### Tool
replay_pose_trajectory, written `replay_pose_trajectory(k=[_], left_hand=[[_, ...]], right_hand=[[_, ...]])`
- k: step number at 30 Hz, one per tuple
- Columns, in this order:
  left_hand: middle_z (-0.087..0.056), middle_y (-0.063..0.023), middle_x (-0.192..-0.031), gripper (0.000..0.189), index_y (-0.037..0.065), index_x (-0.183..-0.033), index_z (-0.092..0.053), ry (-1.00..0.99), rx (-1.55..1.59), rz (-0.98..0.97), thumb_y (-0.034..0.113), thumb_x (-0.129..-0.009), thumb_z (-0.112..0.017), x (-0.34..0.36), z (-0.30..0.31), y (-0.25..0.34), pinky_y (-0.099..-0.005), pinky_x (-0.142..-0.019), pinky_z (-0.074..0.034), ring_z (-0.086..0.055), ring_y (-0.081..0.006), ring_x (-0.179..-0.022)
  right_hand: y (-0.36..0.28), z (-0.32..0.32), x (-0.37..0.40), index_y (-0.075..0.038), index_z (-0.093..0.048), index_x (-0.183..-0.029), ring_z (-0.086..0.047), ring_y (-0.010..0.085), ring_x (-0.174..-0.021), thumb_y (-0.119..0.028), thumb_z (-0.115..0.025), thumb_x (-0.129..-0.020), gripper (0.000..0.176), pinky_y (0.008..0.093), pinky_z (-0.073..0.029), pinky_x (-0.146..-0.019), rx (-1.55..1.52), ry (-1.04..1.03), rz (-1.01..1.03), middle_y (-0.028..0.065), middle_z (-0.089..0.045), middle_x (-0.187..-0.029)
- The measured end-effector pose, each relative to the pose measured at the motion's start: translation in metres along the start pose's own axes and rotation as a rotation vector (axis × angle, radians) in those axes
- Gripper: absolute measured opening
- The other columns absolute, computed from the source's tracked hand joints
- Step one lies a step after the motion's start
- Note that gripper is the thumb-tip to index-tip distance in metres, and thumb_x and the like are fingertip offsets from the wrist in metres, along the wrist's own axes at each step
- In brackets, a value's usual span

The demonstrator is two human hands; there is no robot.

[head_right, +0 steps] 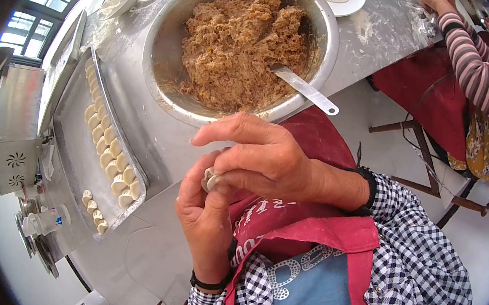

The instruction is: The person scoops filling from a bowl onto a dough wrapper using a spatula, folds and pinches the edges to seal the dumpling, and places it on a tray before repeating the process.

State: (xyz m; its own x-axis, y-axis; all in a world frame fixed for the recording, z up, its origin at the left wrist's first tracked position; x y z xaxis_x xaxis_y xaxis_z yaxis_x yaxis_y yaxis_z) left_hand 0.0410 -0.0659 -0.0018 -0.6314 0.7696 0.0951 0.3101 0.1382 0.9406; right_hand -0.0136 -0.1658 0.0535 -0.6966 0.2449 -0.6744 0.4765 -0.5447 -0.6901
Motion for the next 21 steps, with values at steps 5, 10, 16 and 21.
replay_pose_trajectory(k=[5,10,16,21], left_hand=[[-0.051,-0.0145,-0.122,0.043,-0.005,-0.127,-0.04,0.041,-0.01,0.015,-0.003,-0.086,-0.053,0.0,-0.001,0.004,-0.028,-0.091,-0.044,-0.051,-0.0183,-0.11],[-0.051,-0.0148,-0.121,0.043,-0.005,-0.125,-0.041,0.062,-0.001,0.028,-0.001,-0.085,-0.055,-0.003,0.0,0.001,-0.0292,-0.091,-0.046,-0.052,-0.0196,-0.109],[-0.054,-0.015,-0.114,0.041,-0.005,-0.122,-0.043,0.038,0.403,0.153,0.004,-0.085,-0.058,-0.002,0.0,-0.016,-0.0327,-0.089,-0.049,-0.055,-0.0216,-0.104],[-0.054,-0.0159,-0.116,0.039,-0.006,-0.123,-0.044,0.088,0.094,0.089,0.0,-0.086,-0.055,-0.001,0.002,-0.009,-0.0283,-0.087,-0.047,-0.057,-0.0209,-0.103]], right_hand=[[0.001,0.001,-0.003,-0.001,-0.059,-0.078,-0.059,0.0257,-0.092,-0.006,-0.069,-0.069,0.014,0.0328,-0.049,-0.074,-0.041,0.066,-0.07,0.0174,-0.058,-0.107],[0.004,0.0,0.001,-0.002,-0.061,-0.079,-0.059,0.0257,-0.092,-0.004,-0.07,-0.065,0.017,0.0325,-0.048,-0.075,-0.087,0.059,-0.065,0.0145,-0.059,-0.106],[0.0,0.004,-0.002,-0.002,-0.059,-0.075,-0.06,0.0255,-0.091,-0.003,-0.068,-0.065,0.014,0.0326,-0.048,-0.074,0.022,0.143,-0.074,0.0139,-0.06,-0.104],[0.001,0.001,0.001,-0.003,-0.059,-0.075,-0.059,0.0265,-0.091,-0.004,-0.068,-0.066,0.013,0.0341,-0.048,-0.075,0.028,0.082,-0.054,0.0137,-0.06,-0.103]])
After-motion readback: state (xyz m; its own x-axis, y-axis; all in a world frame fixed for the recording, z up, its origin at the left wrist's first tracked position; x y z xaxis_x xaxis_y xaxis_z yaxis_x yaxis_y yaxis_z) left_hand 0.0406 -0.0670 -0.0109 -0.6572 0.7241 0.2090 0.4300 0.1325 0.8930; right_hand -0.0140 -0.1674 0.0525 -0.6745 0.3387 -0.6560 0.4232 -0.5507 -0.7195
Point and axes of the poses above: each hand's wrist, its own x-axis away from the middle knuckle, its own z-axis out of the back of the hand, y = z × x, the point moved 9 cm from there along -x, towards the middle knuckle
